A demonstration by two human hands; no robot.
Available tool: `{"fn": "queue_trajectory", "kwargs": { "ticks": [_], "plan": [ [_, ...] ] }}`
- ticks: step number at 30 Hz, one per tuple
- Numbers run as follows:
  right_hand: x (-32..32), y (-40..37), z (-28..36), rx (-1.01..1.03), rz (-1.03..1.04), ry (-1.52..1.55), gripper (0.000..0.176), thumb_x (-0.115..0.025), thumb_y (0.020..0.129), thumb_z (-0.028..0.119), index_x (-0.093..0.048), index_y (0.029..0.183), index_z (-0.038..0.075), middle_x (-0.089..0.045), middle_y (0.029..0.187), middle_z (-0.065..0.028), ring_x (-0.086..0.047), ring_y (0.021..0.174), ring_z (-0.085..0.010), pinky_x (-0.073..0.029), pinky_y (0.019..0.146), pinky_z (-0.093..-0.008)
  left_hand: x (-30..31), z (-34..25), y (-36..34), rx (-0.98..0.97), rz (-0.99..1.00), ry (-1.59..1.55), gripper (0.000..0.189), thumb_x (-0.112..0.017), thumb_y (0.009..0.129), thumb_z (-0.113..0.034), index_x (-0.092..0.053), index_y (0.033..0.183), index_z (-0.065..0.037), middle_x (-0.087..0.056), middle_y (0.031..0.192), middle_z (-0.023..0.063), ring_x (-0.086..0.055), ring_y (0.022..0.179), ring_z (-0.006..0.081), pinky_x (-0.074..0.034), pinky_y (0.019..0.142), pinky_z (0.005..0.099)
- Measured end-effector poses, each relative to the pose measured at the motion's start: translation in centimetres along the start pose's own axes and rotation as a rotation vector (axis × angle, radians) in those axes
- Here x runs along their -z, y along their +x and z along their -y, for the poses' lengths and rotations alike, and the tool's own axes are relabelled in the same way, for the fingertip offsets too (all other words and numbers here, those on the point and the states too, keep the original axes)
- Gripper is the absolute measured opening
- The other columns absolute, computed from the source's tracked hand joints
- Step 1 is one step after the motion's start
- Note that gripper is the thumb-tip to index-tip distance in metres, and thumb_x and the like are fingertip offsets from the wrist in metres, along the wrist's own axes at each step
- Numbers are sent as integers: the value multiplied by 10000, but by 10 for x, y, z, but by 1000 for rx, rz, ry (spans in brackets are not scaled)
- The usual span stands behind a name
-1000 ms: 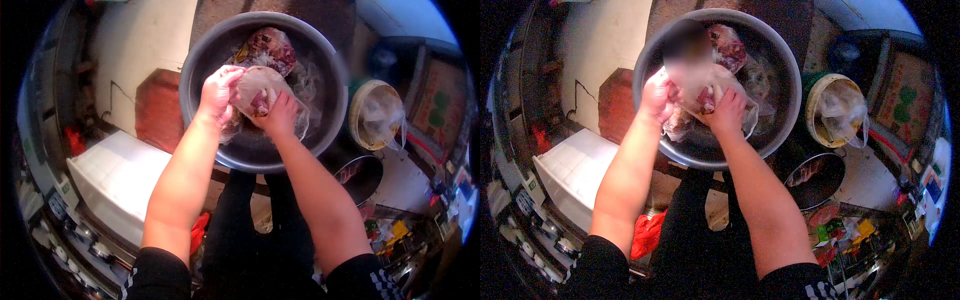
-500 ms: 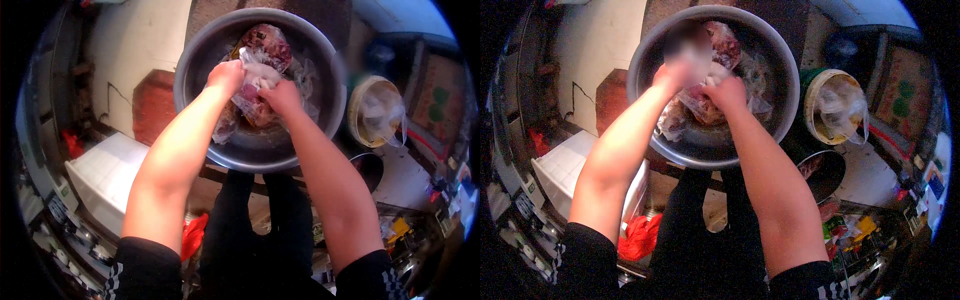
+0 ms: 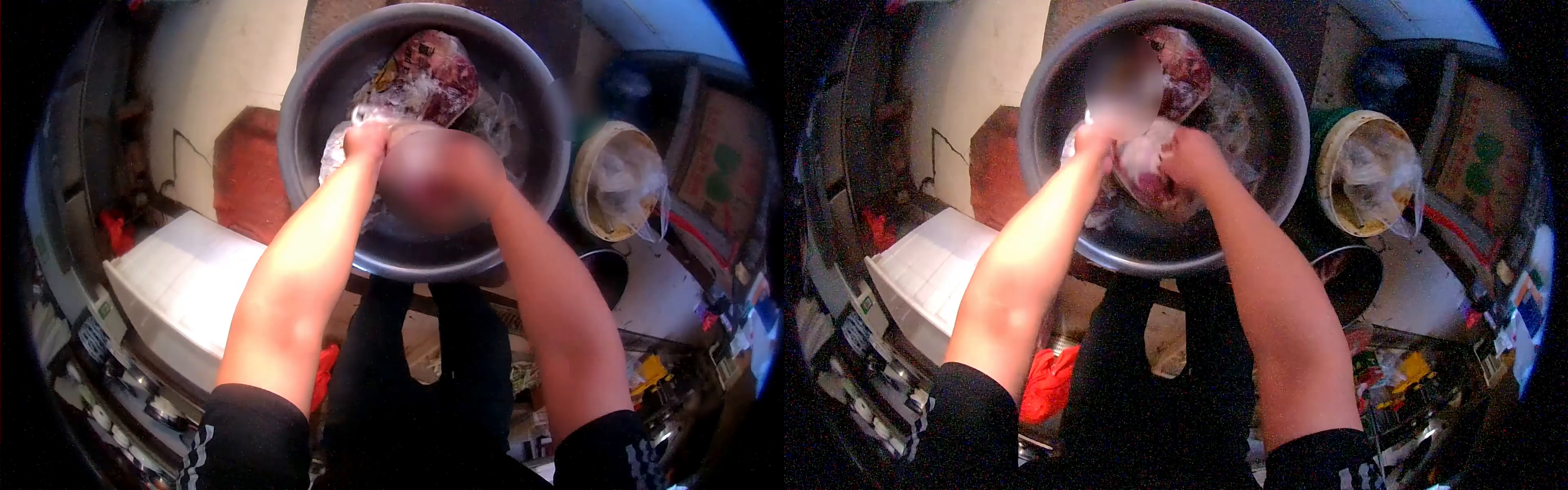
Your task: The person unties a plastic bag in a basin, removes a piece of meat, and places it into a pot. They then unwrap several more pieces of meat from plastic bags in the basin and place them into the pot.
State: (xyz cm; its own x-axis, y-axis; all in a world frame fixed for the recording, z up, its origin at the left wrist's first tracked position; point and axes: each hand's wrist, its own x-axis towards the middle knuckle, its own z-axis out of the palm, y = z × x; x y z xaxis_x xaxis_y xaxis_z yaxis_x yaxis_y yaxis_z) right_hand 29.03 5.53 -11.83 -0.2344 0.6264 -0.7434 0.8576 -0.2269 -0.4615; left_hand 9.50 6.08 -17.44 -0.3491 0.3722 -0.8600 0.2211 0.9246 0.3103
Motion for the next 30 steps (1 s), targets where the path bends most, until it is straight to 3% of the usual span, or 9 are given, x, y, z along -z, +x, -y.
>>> {"fn": "queue_trajectory", "kwargs": {
  "ticks": [1, 3, 5, 8, 10, 13, 16, 20, 30],
  "plan": [
    [-11, -10, -16, 56, -35, 110, 384, -727, 686, 215, -668, 1039, 72, -664, 997, -195, -640, 941, -355, -516, 844, -391, -7, 10, -5, 0, 4, -3, 253, -503, 862, -230, -622, 940, -22, -654, 863, 117, -659, 812, 276, -522, 625, 440],
    [-32, -36, -48, 110, -96, 263, 383, -706, 680, 149, -616, 1035, 37, -642, 1010, -183, -622, 977, -326, -491, 863, -374, -22, 31, -9, 208, 177, -908, 240, -500, 908, -222, -585, 1026, -32, -658, 895, 110, -658, 776, 258, -516, 571, 416],
    [-66, -62, -77, 105, -118, 306, 363, -686, 681, 98, -583, 1014, -5, -631, 993, -171, -620, 979, -287, -476, 860, -361, -27, 16, -68, 334, 258, -900, 238, -480, 955, -269, -557, 1057, -69, -659, 904, 93, -659, 767, 249, -523, 571, 392],
    [-107, -89, -97, 64, -203, 696, 433, -694, 719, 89, -557, 1121, 3, -623, 1078, -132, -599, 1028, -241, -464, 889, -350, -63, 83, -48, 341, 369, -858, 271, -474, 966, -346, -574, 1007, -98, -661, 891, 68, -653, 741, 227, -511, 565, 370],
    [-118, -100, -78, -384, -136, 1237, 551, -727, 727, 91, -501, 1220, -3, -595, 1160, -118, -575, 1065, -229, -457, 911, -342, -71, 111, -46, 338, 505, -693, 278, -471, 967, -363, -583, 992, -110, -661, 878, 47, -636, 700, 202, -477, 541, 345],
    [-136, -80, -85, -447, -253, 872, 547, -767, 700, 101, -533, 1175, -37, -618, 1098, -136, -605, 1001, -245, -485, 857, -353, -75, 111, -58, 346, 469, -767, 278, -487, 959, -357, -595, 1006, -105, -661, 869, 40, -621, 680, 186, -440, 515, 312],
    [-153, -38, -114, -622, -129, 1150, 437, -782, 656, 83, -611, 1031, -62, -644, 974, -138, -632, 888, -245, -512, 773, -359, -66, 83, -69, 296, 374, -777, 324, -530, 943, -428, -615, 927, -116, -640, 762, 6, -574, 552, 151, -352, 399, 296],
    [-124, -41, -101, -617, 21, 1154, 93, -701, 680, -27, -641, 739, 12, -622, 796, -95, -601, 738, -198, -482, 624, -349, -45, 86, -52, 216, 357, -627, 332, -518, 935, -398, -617, 995, -87, -651, 861, 48, -624, 704, 185, -448, 523, 353],
    [-91, -113, -26, -382, -36, 1274, 219, -623, 748, -51, -470, 714, 101, -509, 710, -8, -492, 622, -133, -398, 512, -302, 5, 54, -60, 132, 294, -671, 372, -505, 943, -385, -605, 1102, -64, -669, 1007, 100, -648, 866, 250, -521, 735, 406]
  ]
}}
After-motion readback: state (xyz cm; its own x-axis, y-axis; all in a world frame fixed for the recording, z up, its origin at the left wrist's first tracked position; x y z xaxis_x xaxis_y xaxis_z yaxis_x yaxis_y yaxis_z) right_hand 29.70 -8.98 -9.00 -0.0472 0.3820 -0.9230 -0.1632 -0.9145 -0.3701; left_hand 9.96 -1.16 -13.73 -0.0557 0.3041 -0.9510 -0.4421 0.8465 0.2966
